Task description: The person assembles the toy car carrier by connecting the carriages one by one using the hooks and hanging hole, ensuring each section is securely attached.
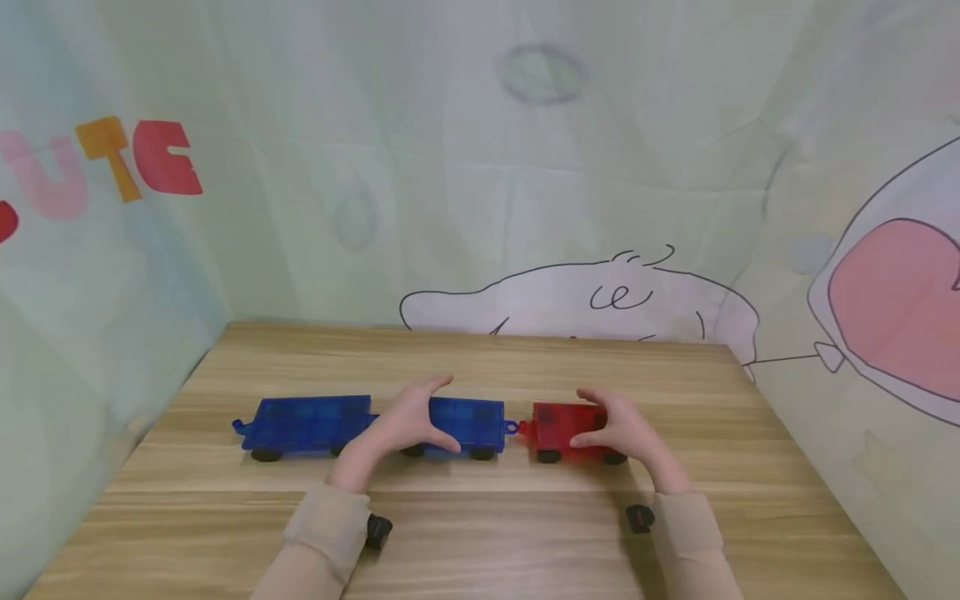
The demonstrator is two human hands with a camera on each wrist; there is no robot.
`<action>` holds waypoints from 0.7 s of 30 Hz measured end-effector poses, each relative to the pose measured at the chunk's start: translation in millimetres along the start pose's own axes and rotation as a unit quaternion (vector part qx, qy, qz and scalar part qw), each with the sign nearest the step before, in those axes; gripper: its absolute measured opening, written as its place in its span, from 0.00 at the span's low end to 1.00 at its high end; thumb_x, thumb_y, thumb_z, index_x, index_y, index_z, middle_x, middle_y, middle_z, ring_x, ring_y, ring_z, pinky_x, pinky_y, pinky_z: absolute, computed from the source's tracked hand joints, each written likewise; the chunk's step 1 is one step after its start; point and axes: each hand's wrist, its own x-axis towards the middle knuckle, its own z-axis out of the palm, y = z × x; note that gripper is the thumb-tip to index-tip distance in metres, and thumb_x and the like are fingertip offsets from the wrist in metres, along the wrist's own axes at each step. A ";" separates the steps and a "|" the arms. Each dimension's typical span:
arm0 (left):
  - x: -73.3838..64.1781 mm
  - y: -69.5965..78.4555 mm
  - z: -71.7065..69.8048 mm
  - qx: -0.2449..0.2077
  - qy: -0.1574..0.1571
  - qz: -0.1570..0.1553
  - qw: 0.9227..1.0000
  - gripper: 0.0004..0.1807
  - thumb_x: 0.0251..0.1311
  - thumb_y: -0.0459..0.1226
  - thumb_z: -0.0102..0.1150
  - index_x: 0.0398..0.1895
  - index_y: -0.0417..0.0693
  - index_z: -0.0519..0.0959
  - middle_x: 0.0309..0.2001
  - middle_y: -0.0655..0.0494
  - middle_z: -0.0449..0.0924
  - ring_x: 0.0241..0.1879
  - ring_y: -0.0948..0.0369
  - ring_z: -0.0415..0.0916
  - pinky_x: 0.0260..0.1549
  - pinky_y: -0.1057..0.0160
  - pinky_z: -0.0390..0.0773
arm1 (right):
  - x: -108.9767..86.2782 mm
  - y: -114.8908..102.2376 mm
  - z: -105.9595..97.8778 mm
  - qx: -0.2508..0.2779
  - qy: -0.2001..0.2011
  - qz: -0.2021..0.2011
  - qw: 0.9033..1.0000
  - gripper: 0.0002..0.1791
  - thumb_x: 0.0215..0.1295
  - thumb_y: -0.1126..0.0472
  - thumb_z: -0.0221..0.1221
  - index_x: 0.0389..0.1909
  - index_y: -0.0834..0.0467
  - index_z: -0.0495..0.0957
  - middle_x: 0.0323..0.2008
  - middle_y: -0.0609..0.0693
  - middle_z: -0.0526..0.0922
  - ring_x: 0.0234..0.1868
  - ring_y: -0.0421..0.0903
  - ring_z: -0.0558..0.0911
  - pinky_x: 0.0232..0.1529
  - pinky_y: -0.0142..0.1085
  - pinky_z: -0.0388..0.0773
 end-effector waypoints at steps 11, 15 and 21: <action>8.2 -3.2 5.7 -0.006 -0.026 0.031 0.999 0.59 0.33 0.45 0.83 0.71 0.37 0.63 0.70 0.41 0.65 0.70 0.43 0.62 0.66 0.43 0.65 | -1.2 5.4 0.3 0.013 -0.014 -0.009 1.000 0.43 0.47 0.60 0.75 0.62 0.73 0.69 0.60 0.68 0.76 0.61 0.62 0.75 0.63 0.56 0.70; 10.4 -4.9 8.6 -0.006 -0.036 0.028 0.999 0.57 0.34 0.45 0.83 0.71 0.38 0.64 0.69 0.42 0.67 0.69 0.44 0.64 0.65 0.43 0.66 | -1.6 6.3 0.4 0.018 -0.012 -0.005 1.000 0.41 0.48 0.61 0.75 0.62 0.73 0.69 0.60 0.67 0.76 0.61 0.62 0.75 0.64 0.56 0.69; 12.7 -5.0 11.6 -0.013 -0.042 0.028 0.999 0.55 0.35 0.43 0.83 0.70 0.39 0.65 0.69 0.43 0.68 0.69 0.45 0.64 0.66 0.44 0.66 | -1.1 6.0 1.3 0.012 -0.006 -0.005 1.000 0.40 0.47 0.61 0.75 0.61 0.73 0.71 0.58 0.66 0.77 0.60 0.61 0.75 0.62 0.56 0.70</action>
